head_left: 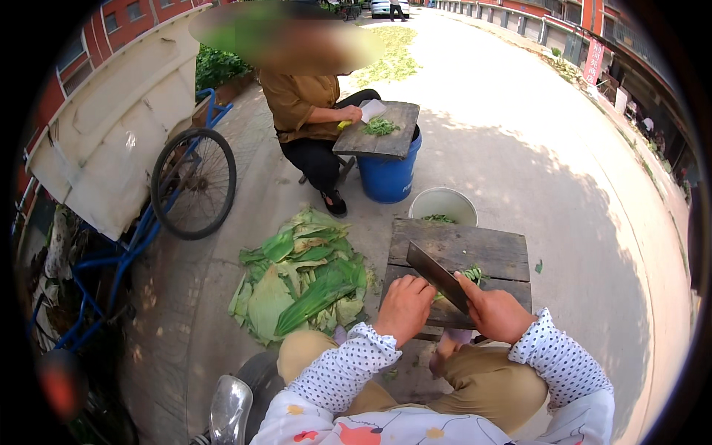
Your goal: The person chops green vegetable leaves with a large knife on a wooden board and then handles and folds a large lotus leaf.
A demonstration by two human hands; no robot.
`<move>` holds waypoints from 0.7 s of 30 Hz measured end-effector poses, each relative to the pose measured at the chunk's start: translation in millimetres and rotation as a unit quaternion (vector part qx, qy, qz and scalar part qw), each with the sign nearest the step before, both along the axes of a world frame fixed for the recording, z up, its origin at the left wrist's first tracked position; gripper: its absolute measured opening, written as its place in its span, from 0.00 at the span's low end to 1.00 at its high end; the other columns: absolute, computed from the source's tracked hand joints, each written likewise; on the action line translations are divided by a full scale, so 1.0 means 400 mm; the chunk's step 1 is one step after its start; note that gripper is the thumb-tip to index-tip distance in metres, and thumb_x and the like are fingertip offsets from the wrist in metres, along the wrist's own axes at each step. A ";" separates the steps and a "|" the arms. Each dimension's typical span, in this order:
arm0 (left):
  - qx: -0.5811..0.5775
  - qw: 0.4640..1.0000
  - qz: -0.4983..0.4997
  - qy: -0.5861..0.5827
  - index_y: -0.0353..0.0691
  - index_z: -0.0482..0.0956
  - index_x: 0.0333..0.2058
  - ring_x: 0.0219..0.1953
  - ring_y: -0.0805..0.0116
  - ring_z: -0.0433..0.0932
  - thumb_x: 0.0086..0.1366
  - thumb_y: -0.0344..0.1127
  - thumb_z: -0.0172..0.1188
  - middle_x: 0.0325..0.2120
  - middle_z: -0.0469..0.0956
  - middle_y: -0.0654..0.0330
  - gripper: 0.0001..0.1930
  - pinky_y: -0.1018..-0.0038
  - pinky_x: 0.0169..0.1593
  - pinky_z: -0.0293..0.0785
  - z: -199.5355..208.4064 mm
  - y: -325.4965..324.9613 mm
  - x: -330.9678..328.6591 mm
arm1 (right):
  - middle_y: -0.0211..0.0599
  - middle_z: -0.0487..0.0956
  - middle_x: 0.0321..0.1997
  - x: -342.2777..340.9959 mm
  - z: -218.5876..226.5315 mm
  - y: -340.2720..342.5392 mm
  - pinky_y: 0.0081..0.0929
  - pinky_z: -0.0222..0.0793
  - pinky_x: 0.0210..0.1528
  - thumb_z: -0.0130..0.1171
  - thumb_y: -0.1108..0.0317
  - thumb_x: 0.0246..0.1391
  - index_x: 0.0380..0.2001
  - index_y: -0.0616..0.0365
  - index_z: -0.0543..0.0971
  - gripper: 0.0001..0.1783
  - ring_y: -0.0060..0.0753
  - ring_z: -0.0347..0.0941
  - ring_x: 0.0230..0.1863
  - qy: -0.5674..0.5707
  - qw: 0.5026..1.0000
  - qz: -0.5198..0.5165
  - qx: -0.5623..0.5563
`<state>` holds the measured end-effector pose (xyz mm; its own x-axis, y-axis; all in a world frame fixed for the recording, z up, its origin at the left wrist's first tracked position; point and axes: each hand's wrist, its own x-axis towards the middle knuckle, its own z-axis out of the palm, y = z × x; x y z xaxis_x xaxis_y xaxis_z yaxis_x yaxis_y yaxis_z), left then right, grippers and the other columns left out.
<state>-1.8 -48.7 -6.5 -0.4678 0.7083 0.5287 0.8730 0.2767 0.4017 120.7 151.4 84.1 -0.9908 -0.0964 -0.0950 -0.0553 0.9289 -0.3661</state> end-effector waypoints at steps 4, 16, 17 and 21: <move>0.007 1.000 -0.002 -0.009 0.40 0.82 0.41 0.46 0.53 0.77 0.58 0.28 0.67 0.41 0.79 0.57 0.11 0.59 0.50 0.74 -0.006 0.015 0.004 | 0.54 0.83 0.28 -0.013 -0.019 -0.004 0.53 0.74 0.30 0.57 0.74 0.57 0.77 0.64 0.55 0.45 0.59 0.79 0.26 0.005 1.000 0.016 0.024; 0.016 1.000 0.015 0.007 0.38 0.82 0.40 0.44 0.52 0.77 0.59 0.26 0.65 0.39 0.80 0.56 0.09 0.59 0.49 0.75 0.005 0.020 -0.001 | 0.53 0.83 0.30 -0.022 -0.007 -0.009 0.52 0.75 0.31 0.58 0.73 0.56 0.78 0.63 0.53 0.47 0.59 0.80 0.27 0.061 0.997 0.018 0.032; 0.026 0.999 0.015 0.015 0.39 0.82 0.39 0.44 0.53 0.77 0.58 0.26 0.64 0.38 0.79 0.56 0.09 0.59 0.49 0.75 0.004 0.020 -0.003 | 0.53 0.84 0.30 -0.015 0.010 -0.017 0.52 0.75 0.31 0.58 0.73 0.56 0.78 0.62 0.53 0.47 0.59 0.80 0.27 0.042 0.998 0.022 0.042; 0.060 0.998 0.012 0.015 0.40 0.82 0.37 0.43 0.53 0.77 0.56 0.27 0.63 0.35 0.78 0.57 0.09 0.60 0.48 0.75 -0.023 0.029 0.001 | 0.53 0.83 0.30 0.013 0.013 -0.016 0.52 0.75 0.30 0.59 0.72 0.55 0.78 0.62 0.55 0.47 0.58 0.80 0.26 0.016 0.999 0.018 0.039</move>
<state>-1.6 -37.2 -15.8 -0.4664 0.6278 0.6232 0.8790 0.2496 0.4064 126.1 145.0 89.3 -0.9894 -0.1259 -0.0724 -0.0999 0.9518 -0.2901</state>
